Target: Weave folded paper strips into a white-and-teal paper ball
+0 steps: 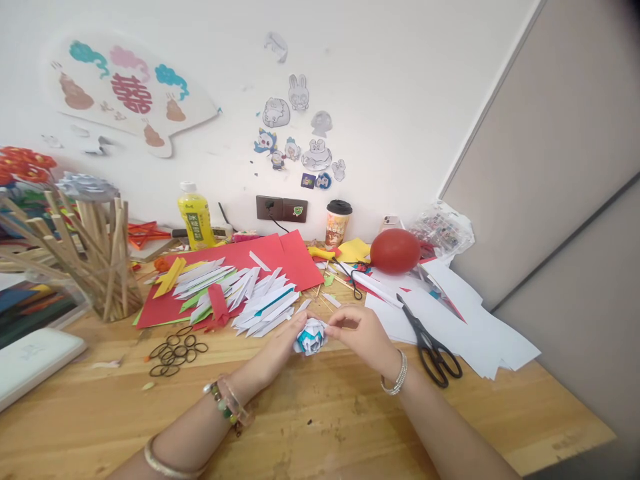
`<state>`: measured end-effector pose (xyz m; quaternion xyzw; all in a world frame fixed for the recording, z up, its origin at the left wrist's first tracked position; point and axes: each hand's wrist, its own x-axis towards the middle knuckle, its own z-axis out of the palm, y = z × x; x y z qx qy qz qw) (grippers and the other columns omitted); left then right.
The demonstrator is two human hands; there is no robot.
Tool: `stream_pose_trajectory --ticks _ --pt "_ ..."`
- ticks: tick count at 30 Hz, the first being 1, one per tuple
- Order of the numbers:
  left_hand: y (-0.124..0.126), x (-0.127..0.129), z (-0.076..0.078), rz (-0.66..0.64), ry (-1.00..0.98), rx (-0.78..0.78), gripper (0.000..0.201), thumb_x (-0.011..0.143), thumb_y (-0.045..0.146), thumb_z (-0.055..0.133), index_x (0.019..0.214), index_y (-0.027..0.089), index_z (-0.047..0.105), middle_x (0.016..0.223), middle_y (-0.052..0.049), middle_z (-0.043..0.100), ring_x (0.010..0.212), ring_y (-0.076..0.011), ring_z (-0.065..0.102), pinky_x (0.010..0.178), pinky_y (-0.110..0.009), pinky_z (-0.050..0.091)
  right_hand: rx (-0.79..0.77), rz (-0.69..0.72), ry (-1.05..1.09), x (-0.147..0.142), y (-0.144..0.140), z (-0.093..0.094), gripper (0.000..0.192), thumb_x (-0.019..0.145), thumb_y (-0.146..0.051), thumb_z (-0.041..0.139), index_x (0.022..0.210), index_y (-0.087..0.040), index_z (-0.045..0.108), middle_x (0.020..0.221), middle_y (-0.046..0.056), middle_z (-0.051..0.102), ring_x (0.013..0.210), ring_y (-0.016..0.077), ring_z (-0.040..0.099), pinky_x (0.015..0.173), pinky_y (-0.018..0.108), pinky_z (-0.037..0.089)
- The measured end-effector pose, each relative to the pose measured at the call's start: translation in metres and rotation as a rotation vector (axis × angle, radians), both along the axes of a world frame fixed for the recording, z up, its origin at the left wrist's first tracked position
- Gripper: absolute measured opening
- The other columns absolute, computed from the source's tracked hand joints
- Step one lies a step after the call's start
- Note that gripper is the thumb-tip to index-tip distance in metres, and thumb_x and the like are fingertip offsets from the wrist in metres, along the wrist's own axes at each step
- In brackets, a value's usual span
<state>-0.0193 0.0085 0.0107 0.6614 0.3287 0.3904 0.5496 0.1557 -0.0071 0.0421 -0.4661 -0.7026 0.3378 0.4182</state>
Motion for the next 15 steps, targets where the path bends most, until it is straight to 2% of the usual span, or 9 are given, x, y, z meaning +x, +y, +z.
stream_pose_trajectory --ticks 5,8,15 --pt "0.0001 -0.0004 0.0007 -0.001 0.008 0.003 0.037 0.088 0.042 0.029 0.096 0.018 0.055 0.089 -0.004 0.056 0.086 -0.0186 0.049 0.082 -0.028 0.038 -0.042 -0.027 0.025 -0.0006 0.0002 -0.0001 0.013 0.067 -0.028 0.067 0.064 -0.017 0.062 0.066 0.001 0.063 0.063 0.0137 0.059 0.061 0.025 0.047" --pt "-0.0004 -0.0003 0.0005 0.003 0.006 0.009 0.036 0.087 0.042 0.030 0.094 0.018 0.056 0.088 -0.004 0.056 0.085 -0.0183 0.049 0.082 -0.027 0.038 -0.013 -0.033 -0.010 -0.0001 0.0001 -0.0007 0.012 0.069 -0.028 0.064 0.066 -0.017 0.063 0.068 0.002 0.064 0.064 0.0139 0.059 0.060 0.024 0.047" --pt "-0.0013 -0.0008 -0.0012 0.027 0.012 0.002 0.034 0.087 0.042 0.031 0.092 0.019 0.056 0.088 -0.003 0.056 0.086 -0.0183 0.049 0.082 -0.027 0.038 0.378 -0.050 -0.373 -0.0002 -0.0038 -0.0021 0.014 0.080 -0.021 0.054 0.070 -0.020 0.063 0.069 0.001 0.063 0.068 0.0140 0.056 0.065 0.026 0.042"
